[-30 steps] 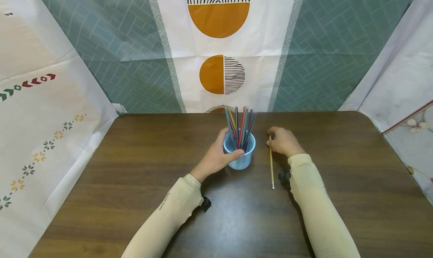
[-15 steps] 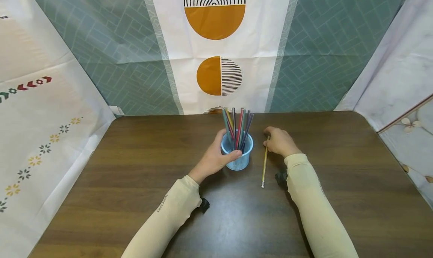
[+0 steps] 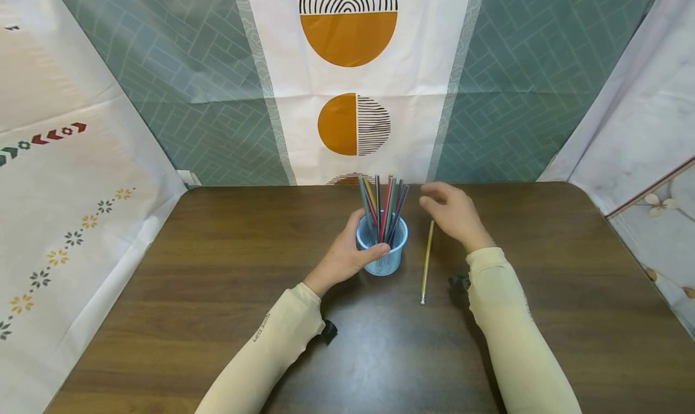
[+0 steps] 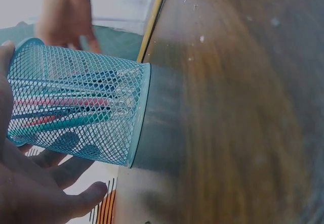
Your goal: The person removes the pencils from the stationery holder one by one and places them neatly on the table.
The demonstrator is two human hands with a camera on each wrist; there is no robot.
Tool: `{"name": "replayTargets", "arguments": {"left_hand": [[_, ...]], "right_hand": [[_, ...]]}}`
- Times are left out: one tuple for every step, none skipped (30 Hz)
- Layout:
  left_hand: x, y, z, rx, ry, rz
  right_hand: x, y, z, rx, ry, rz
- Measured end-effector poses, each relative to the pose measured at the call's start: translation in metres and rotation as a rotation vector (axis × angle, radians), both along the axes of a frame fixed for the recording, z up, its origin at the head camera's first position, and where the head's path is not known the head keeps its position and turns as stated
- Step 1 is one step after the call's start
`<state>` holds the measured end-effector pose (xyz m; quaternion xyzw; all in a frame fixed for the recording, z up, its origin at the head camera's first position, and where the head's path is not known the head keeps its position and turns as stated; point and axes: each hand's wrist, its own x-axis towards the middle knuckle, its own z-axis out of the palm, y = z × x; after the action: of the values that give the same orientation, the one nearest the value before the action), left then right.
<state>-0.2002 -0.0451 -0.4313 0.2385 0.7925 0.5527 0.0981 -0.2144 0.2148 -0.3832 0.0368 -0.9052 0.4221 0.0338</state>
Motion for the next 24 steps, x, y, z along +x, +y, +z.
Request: {"name": "replayTargets", "arguments": {"left_hand": [[0.000,0.000,0.000,0.004,0.001,-0.001],[0.000,0.000,0.001,0.008,0.002,-0.005],[0.000,0.000,0.000,0.009,-0.002,-0.007],[0.001,0.000,0.001,0.009,-0.004,-0.009],[0.001,0.000,0.001,0.008,-0.006,-0.009],[0.001,-0.001,0.000,0.009,-0.010,-0.010],[0.001,-0.001,0.000,0.006,-0.011,-0.009],[0.001,-0.001,0.000,0.007,-0.011,-0.010],[0.001,-0.001,0.000,0.008,-0.012,-0.008],[0.001,-0.001,0.000,0.012,-0.012,-0.006],[0.001,-0.001,0.000,0.015,-0.011,-0.004],[0.001,-0.001,0.000,0.020,-0.012,-0.005],[0.001,-0.001,0.000,0.022,-0.013,-0.006],[0.001,-0.001,0.000,0.026,-0.016,-0.006],[0.002,-0.001,0.000,0.027,-0.017,-0.007],[0.002,-0.001,0.000,0.028,-0.017,-0.008],[0.002,-0.001,0.000,0.029,-0.019,-0.010],[0.002,-0.001,0.000,0.029,-0.020,-0.012],[0.002,-0.001,0.000,0.028,-0.021,-0.013],[0.002,-0.001,0.000,0.029,-0.022,-0.014],[0.002,-0.001,0.000,0.030,-0.022,-0.016],[0.001,-0.001,0.000,0.030,-0.021,-0.018],[0.001,-0.001,0.000,0.030,-0.021,-0.020],[0.001,-0.001,0.000,0.028,-0.022,-0.022]], "right_hand": [[0.001,-0.002,0.004,-0.053,0.020,0.016],[0.003,-0.005,0.007,-0.098,0.036,0.032],[0.004,-0.007,0.010,-0.137,0.043,0.048],[0.006,-0.010,0.012,-0.173,0.043,0.065],[0.007,-0.012,0.014,-0.193,0.040,0.077],[0.009,-0.014,0.015,-0.212,0.035,0.088],[0.010,-0.016,0.016,-0.216,0.034,0.094],[0.010,-0.018,0.017,-0.212,0.028,0.095],[0.010,-0.021,0.018,-0.206,0.024,0.095],[0.010,-0.023,0.017,-0.197,0.022,0.095],[0.010,-0.025,0.017,-0.185,0.019,0.092],[0.009,-0.027,0.017,-0.180,0.017,0.091],[0.009,-0.029,0.016,-0.173,0.015,0.089],[0.008,-0.030,0.016,-0.172,0.013,0.087],[0.008,-0.031,0.015,-0.168,0.015,0.086],[0.008,-0.032,0.015,-0.166,0.017,0.085],[0.008,-0.032,0.014,-0.167,0.019,0.086],[0.008,-0.033,0.014,-0.167,0.024,0.086],[0.008,-0.033,0.014,-0.165,0.027,0.086],[0.008,-0.033,0.014,-0.161,0.031,0.084],[0.009,-0.033,0.014,-0.156,0.034,0.083],[0.009,-0.033,0.014,-0.151,0.035,0.082],[0.009,-0.033,0.014,-0.147,0.035,0.082],[0.010,-0.033,0.015,-0.144,0.034,0.081]]}}
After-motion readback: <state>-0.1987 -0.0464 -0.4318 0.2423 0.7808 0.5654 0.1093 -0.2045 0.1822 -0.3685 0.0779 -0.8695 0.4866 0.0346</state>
